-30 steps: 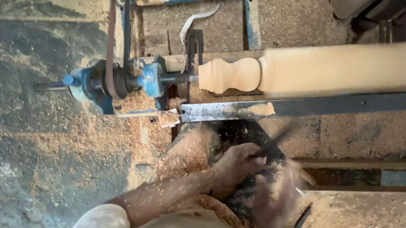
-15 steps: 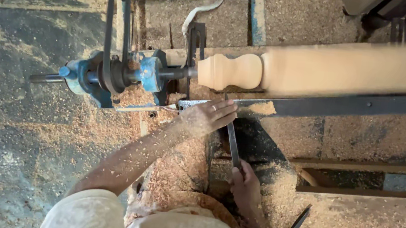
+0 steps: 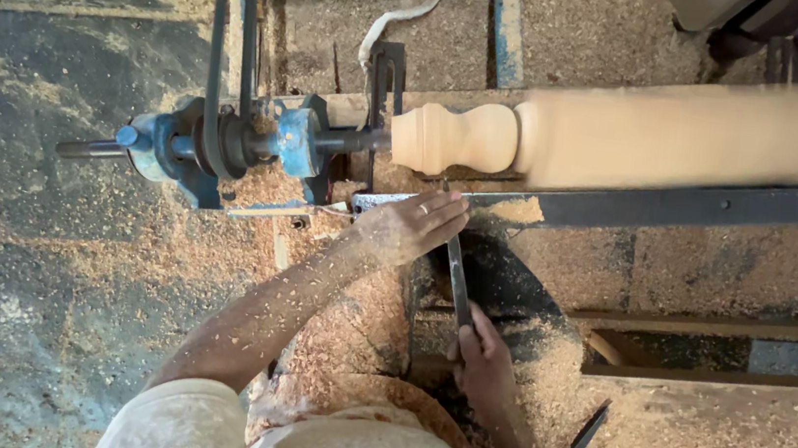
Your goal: The person shapes a rotating wooden spindle on a lathe using a chisel and a sanding block. They refine the contours of the spindle and then smooth the surface with sandpaper.
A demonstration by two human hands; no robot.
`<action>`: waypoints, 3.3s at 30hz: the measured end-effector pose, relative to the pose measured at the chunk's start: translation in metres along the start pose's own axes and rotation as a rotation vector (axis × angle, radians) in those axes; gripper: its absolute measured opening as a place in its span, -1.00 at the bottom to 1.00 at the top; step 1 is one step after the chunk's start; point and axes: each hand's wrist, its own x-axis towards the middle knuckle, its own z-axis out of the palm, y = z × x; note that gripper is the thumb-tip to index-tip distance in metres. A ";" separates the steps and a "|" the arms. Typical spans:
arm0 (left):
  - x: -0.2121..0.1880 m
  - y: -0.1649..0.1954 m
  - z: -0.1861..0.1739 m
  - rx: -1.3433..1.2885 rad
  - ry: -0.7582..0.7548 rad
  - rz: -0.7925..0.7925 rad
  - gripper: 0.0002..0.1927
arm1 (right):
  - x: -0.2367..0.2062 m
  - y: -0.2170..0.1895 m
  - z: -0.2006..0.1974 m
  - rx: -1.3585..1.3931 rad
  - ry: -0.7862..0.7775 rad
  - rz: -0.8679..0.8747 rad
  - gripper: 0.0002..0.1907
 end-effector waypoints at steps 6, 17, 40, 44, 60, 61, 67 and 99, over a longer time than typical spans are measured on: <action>0.003 -0.001 -0.011 -0.030 0.055 -0.039 -0.49 | -0.001 -0.010 0.001 -0.167 0.043 -0.193 -0.47; 0.008 -0.002 -0.022 -0.049 0.088 -0.083 -0.49 | 0.004 -0.008 -0.008 -0.259 0.084 -0.235 -0.45; -0.006 0.000 0.001 -0.121 0.114 -0.114 -0.48 | -0.006 -0.014 0.007 -0.129 0.066 -0.326 -0.46; -0.021 0.003 0.009 0.056 0.264 -0.054 -0.52 | -0.019 0.002 0.029 -0.210 0.146 -0.052 -0.44; -0.024 -0.009 0.017 -0.049 0.346 -0.111 -0.58 | -0.003 -0.003 0.050 -0.097 0.105 -0.171 -0.41; -0.025 -0.010 0.019 -0.040 0.310 -0.097 -0.57 | 0.000 -0.001 0.050 -0.068 0.093 -0.192 -0.41; -0.031 -0.014 0.050 -0.093 0.389 -0.082 -0.61 | 0.011 0.011 0.043 -0.107 0.114 -0.211 -0.42; -0.084 0.071 -0.041 -0.239 0.189 -0.501 -0.55 | -0.108 0.291 -0.096 -0.531 1.040 -0.235 -0.73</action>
